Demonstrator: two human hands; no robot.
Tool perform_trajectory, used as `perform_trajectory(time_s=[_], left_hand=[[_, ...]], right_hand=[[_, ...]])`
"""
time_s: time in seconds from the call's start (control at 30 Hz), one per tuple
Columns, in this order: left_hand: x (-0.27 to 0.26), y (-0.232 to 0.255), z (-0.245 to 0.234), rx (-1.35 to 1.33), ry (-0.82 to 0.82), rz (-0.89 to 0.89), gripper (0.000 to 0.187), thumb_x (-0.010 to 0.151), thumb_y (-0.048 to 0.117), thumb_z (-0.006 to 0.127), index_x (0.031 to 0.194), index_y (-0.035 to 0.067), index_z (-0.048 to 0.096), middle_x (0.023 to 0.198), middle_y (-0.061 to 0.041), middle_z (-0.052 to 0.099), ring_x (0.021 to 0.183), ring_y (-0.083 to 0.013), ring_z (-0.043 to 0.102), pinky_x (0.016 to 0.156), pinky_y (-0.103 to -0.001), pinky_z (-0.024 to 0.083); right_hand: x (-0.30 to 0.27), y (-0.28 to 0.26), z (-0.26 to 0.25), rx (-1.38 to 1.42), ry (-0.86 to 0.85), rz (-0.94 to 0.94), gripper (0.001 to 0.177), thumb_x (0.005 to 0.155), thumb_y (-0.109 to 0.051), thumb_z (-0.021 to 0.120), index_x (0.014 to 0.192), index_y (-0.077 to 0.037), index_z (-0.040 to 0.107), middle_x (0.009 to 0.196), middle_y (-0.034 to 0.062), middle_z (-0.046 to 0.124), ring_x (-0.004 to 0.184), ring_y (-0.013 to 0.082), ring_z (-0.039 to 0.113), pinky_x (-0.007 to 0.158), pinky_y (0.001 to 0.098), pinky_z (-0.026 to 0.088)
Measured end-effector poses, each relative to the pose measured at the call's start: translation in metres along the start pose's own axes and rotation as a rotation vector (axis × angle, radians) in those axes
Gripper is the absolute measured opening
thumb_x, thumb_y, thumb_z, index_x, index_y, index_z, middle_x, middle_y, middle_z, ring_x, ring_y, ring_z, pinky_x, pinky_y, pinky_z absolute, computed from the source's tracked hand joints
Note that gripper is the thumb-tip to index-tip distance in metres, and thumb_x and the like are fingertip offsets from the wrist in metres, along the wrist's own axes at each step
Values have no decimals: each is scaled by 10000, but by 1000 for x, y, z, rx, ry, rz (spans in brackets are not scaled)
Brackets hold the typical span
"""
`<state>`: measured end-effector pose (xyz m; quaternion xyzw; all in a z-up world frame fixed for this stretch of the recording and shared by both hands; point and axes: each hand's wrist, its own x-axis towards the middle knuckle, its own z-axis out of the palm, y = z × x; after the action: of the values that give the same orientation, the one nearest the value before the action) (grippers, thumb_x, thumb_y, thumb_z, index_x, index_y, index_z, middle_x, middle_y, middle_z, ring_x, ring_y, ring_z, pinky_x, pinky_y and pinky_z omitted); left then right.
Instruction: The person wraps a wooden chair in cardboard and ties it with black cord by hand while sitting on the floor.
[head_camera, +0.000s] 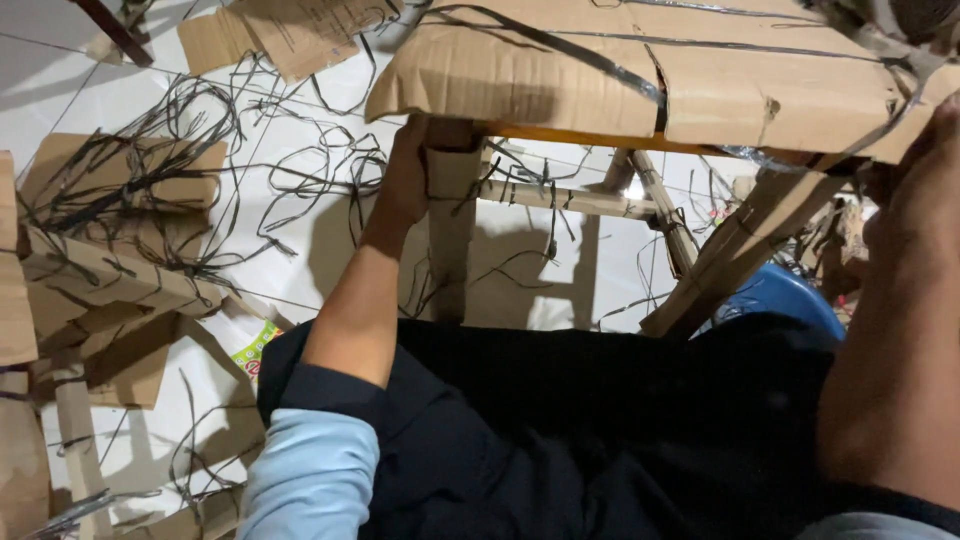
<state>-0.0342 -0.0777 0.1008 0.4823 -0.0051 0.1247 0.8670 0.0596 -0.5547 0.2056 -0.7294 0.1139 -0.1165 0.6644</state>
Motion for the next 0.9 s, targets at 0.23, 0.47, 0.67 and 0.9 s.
perform_trajectory(time_s=[0.23, 0.47, 0.67, 0.9], left_hand=[[12, 18, 18, 239, -62, -44, 445, 711, 325, 856, 1061, 99, 699, 985, -8, 717, 996, -170, 666, 892, -326, 517], [-2, 46, 40, 103, -136, -103, 285, 773, 244, 780, 990, 77, 702, 883, -47, 705, 791, -184, 647, 692, -312, 563], [-4, 44, 40, 143, -152, -118, 242, 817, 297, 758, 956, 112, 688, 838, -20, 672, 741, -170, 635, 654, -302, 564], [4, 32, 33, 69, -185, -70, 150, 852, 231, 778, 898, 121, 687, 819, -12, 659, 763, -171, 650, 720, -299, 573]], right_hand=[[-11, -26, 12, -112, 128, -20, 189, 1007, -549, 483, 922, -381, 462, 856, -205, 521, 716, -17, 486, 616, 196, 337], [-16, -33, 20, -114, 68, 23, 330, 997, -664, 405, 823, -392, 473, 787, -200, 516, 643, 8, 438, 567, 227, 247], [-33, -19, 15, 72, 284, 55, 383, 863, -637, 493, 815, -277, 614, 661, -78, 560, 524, 50, 464, 474, 218, 296], [-66, 86, 18, 67, 463, -28, 242, 993, -279, 477, 860, -221, 670, 847, -48, 673, 721, 87, 605, 620, 250, 478]])
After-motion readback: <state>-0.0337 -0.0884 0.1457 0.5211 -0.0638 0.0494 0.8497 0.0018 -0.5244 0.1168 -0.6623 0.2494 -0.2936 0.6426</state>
